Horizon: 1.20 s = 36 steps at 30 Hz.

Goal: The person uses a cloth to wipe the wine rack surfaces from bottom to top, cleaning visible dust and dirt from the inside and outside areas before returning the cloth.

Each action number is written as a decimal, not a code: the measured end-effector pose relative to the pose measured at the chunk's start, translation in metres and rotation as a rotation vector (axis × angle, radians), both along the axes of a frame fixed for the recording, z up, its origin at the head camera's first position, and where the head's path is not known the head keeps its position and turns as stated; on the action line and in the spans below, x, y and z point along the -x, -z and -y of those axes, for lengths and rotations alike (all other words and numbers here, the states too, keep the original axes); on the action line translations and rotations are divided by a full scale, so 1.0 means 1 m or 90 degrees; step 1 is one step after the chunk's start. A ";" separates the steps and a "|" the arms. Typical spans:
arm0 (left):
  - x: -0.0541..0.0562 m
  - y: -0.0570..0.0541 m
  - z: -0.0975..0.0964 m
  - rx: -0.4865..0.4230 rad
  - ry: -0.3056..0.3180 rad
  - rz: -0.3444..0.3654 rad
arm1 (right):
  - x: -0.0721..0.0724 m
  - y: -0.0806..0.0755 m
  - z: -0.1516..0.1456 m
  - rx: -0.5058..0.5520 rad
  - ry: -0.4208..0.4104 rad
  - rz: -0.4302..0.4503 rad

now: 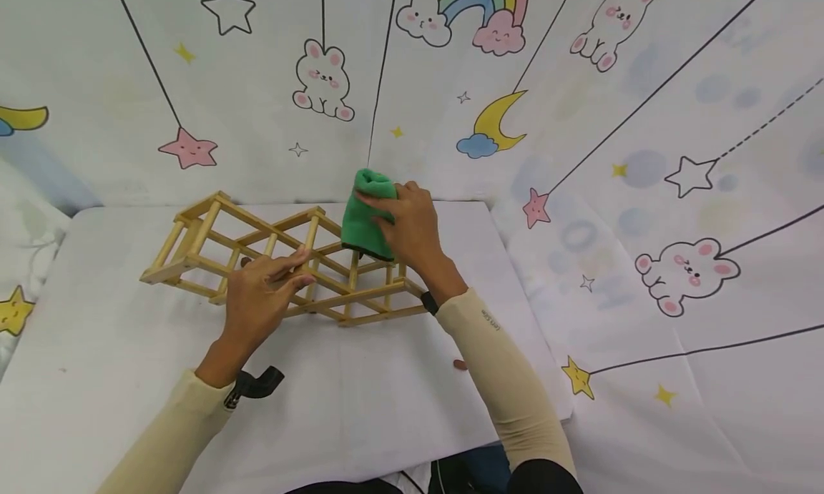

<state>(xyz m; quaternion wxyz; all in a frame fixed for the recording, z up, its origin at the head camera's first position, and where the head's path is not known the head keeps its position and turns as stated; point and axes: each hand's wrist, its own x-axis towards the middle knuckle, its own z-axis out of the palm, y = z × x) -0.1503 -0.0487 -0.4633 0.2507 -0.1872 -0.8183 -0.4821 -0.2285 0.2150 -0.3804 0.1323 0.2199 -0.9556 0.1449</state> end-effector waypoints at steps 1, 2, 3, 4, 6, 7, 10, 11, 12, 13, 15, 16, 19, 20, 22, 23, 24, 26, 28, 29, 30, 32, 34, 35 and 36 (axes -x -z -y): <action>0.000 0.000 0.000 0.001 -0.001 0.000 | 0.000 0.001 0.000 0.015 0.007 0.005; 0.000 0.000 -0.001 0.002 -0.003 -0.001 | -0.001 0.001 -0.001 0.018 0.006 0.024; -0.001 0.001 -0.001 0.003 -0.005 -0.003 | 0.000 0.002 -0.002 0.003 0.002 0.056; -0.001 0.001 -0.001 0.004 -0.006 -0.006 | 0.000 0.003 -0.002 -0.027 -0.005 0.085; -0.001 0.001 -0.002 0.003 -0.007 -0.012 | 0.000 0.005 -0.004 -0.072 -0.020 0.119; -0.001 0.001 -0.002 0.001 -0.006 -0.013 | 0.001 0.006 -0.005 -0.074 -0.022 0.113; -0.002 0.001 -0.004 -0.005 0.001 -0.012 | 0.000 0.007 -0.007 0.025 0.017 0.016; -0.002 0.001 -0.004 -0.005 0.004 -0.011 | -0.001 0.006 -0.009 0.088 0.035 -0.016; -0.003 0.001 -0.005 -0.004 0.006 -0.010 | -0.002 0.005 -0.010 0.149 0.050 -0.042; -0.003 0.001 -0.005 -0.003 0.008 -0.007 | -0.004 0.004 -0.011 0.207 0.062 -0.059; -0.004 0.000 -0.006 0.007 0.005 -0.008 | -0.010 0.001 -0.011 0.303 0.087 -0.061; -0.004 0.000 -0.007 0.011 0.002 -0.011 | -0.014 -0.001 -0.011 0.343 0.100 -0.049; -0.006 0.001 -0.008 0.016 -0.014 -0.021 | -0.027 -0.007 -0.002 0.438 0.135 0.005; -0.007 0.001 -0.009 0.021 -0.022 -0.026 | -0.031 -0.007 0.004 0.456 0.146 0.019; -0.008 0.001 -0.011 0.025 -0.036 -0.039 | -0.038 -0.006 0.016 0.475 0.162 0.028; -0.009 0.002 -0.012 0.027 -0.044 -0.046 | -0.041 -0.005 0.023 0.471 0.168 0.021; -0.010 0.002 -0.013 0.030 -0.050 -0.052 | -0.042 -0.002 0.030 0.457 0.174 0.008; -0.010 0.002 -0.015 0.035 -0.059 -0.065 | -0.044 0.005 0.041 0.405 0.187 -0.036; -0.010 0.003 -0.016 0.036 -0.062 -0.072 | -0.044 0.012 0.051 0.354 0.202 -0.079; -0.010 0.004 -0.017 0.034 -0.061 -0.073 | -0.045 0.015 0.055 0.339 0.207 -0.091; -0.010 0.004 -0.018 0.035 -0.060 -0.074 | -0.046 0.018 0.058 0.331 0.207 -0.093; -0.010 0.005 -0.018 0.036 -0.058 -0.074 | -0.050 0.022 0.064 0.346 0.200 -0.072; -0.010 0.005 -0.018 0.040 -0.058 -0.074 | -0.053 0.025 0.069 0.405 0.177 -0.014; -0.010 0.005 -0.018 0.042 -0.058 -0.074 | -0.055 0.026 0.071 0.441 0.167 0.023; -0.010 0.005 -0.018 0.045 -0.059 -0.074 | -0.056 0.028 0.072 0.467 0.162 0.059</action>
